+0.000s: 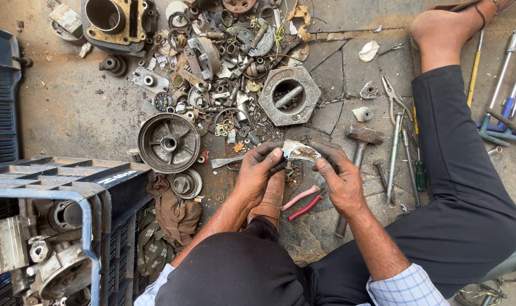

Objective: The person sits on the floor and works on a small metal part using pliers, a hammer, and an angle grinder. They clamp the part, grind it, and then hammer it on a metal block.

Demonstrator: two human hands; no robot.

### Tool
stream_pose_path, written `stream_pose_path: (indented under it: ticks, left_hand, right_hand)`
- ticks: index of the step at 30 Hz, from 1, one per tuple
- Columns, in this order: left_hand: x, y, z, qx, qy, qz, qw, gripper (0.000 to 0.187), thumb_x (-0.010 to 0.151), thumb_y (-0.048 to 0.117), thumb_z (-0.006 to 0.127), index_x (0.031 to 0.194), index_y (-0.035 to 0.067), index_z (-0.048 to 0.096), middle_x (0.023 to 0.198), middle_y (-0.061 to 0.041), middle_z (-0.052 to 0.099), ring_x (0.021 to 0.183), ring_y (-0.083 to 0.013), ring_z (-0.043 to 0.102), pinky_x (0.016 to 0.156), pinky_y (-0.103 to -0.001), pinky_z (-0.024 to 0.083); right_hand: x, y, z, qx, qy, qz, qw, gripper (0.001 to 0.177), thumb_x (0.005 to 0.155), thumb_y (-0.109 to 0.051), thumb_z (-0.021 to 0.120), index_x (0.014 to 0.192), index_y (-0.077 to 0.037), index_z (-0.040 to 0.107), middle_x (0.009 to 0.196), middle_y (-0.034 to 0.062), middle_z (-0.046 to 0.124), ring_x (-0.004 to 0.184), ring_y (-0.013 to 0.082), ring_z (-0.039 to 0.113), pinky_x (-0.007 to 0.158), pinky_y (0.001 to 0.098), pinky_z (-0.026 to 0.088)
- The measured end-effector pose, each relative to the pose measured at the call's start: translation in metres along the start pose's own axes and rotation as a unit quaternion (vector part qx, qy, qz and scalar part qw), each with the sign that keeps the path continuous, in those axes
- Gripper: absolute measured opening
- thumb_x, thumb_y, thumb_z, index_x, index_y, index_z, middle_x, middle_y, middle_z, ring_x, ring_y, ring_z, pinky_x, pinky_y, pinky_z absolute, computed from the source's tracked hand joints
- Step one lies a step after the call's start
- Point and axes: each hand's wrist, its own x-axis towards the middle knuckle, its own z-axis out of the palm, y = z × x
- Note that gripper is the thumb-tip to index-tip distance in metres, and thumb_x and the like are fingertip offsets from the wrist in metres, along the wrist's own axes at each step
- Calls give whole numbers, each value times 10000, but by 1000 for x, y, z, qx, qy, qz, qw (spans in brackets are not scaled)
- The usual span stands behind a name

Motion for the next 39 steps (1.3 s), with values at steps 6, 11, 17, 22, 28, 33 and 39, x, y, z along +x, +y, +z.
stream_pose_path:
  ticks: [6,11,17,22,28,33,39]
  left_hand:
    - [-3,9,6,7,-18,28,999,384,982,175,677,1321,-1,641,1178,-119,700,1104,-161,656,1023,-329,537]
    - [-6,15,5,45,-31,52,997,367,972,70,641,1329,-12,648,1225,-149,703,1149,-207,644,1039,-362,517]
    - [-10,17,2,50,-113,108,986,339,968,44,629,1298,-31,631,1412,-156,632,1335,-255,587,1179,-399,451]
    - [-15,28,1,66,-192,168,965,346,1003,88,668,1329,-18,621,1504,-173,578,1451,-264,524,1272,-432,382]
    - [-18,27,-2,236,-150,115,953,597,934,227,724,1459,53,501,1479,-141,560,1413,-224,502,1188,-407,386]
    - [-5,-6,-11,334,-58,4,941,492,952,275,686,1391,67,606,1207,-125,745,1103,-204,703,929,-366,566]
    - [3,-51,-29,338,-17,-54,940,416,969,283,640,1328,73,614,1081,-100,761,974,-166,728,858,-333,592]
  right_hand:
    - [-6,3,-2,7,-2,26,1000,408,1015,-264,622,1363,-53,643,1254,97,699,1096,175,669,930,325,575]
    - [-6,8,0,27,7,66,997,399,988,-204,637,1347,-30,639,1162,95,735,1052,183,702,918,331,581]
    - [-4,10,0,77,-7,101,992,410,973,-195,661,1308,37,614,1109,144,742,957,201,735,861,331,605]
    - [-4,18,-5,135,-44,124,982,406,976,-211,662,1285,50,625,1001,152,750,879,211,745,789,337,616]
    - [-8,40,-10,12,-65,106,992,339,987,-256,676,1194,9,716,963,133,766,875,201,736,781,351,613]
    - [26,62,-50,-244,-73,104,961,312,964,-319,694,1202,-120,729,1144,97,751,1049,218,714,929,429,574]
    - [101,89,-117,-420,177,51,889,435,901,-324,757,1263,-92,688,1214,171,655,1101,305,666,954,480,552]
